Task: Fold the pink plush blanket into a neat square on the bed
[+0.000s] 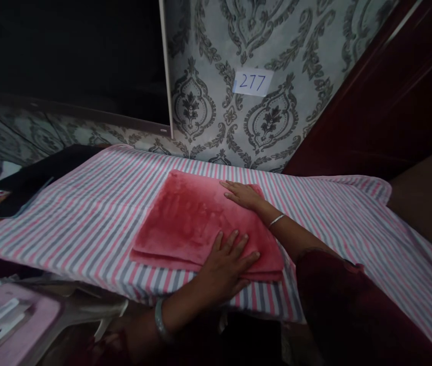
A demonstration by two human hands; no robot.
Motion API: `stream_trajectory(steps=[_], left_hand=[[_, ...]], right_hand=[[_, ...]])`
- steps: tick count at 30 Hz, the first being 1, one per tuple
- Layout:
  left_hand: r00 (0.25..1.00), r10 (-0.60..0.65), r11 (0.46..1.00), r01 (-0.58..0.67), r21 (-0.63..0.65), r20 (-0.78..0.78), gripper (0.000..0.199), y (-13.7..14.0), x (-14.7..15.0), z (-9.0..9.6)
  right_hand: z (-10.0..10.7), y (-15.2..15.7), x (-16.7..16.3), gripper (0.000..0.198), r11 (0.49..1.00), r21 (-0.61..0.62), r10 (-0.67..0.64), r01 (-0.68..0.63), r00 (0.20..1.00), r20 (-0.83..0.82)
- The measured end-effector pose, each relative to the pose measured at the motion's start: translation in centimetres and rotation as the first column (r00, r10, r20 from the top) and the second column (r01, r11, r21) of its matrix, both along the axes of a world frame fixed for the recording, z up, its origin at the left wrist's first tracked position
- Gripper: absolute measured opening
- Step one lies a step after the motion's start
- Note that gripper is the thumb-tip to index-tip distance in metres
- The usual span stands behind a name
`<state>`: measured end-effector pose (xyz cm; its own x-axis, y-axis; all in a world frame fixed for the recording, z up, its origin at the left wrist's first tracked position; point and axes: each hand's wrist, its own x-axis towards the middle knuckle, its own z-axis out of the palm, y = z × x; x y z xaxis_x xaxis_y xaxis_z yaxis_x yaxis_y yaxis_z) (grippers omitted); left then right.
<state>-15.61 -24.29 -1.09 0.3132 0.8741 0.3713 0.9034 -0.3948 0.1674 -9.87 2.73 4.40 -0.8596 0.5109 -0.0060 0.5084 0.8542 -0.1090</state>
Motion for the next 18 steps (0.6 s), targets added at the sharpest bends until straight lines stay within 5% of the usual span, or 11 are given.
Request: stream_trajectory(steps=[5,8,12,18], left_hand=[[0.998,-0.036,0.997,0.039,0.064,-0.042,0.059,-1.8,-1.4,1.3],[0.998,0.055,0.994,-0.052,0.101,-0.023,0.053,-3.6,-3.3,2.1],[0.973,0.229,0.966,-0.226,0.123,-0.015,0.066,-5.0,-5.0,0.9],[0.967,0.252,0.965,-0.249,0.085,-0.023,0.079,-5.5,-4.8,-1.0]], right_hand=[[2.7,-1.9,-0.9,0.059,0.995,0.026,-0.097,0.095,0.992,0.081],[3.6,-5.0,-2.2,0.059,0.99,0.096,0.097,-0.099,0.995,0.018],[2.9,-9.3,-4.3,0.058,0.91,0.065,0.407,-0.41,0.912,0.049],[1.1,-7.7,-7.7,0.064,0.937,0.027,0.344,-0.347,0.935,0.086]])
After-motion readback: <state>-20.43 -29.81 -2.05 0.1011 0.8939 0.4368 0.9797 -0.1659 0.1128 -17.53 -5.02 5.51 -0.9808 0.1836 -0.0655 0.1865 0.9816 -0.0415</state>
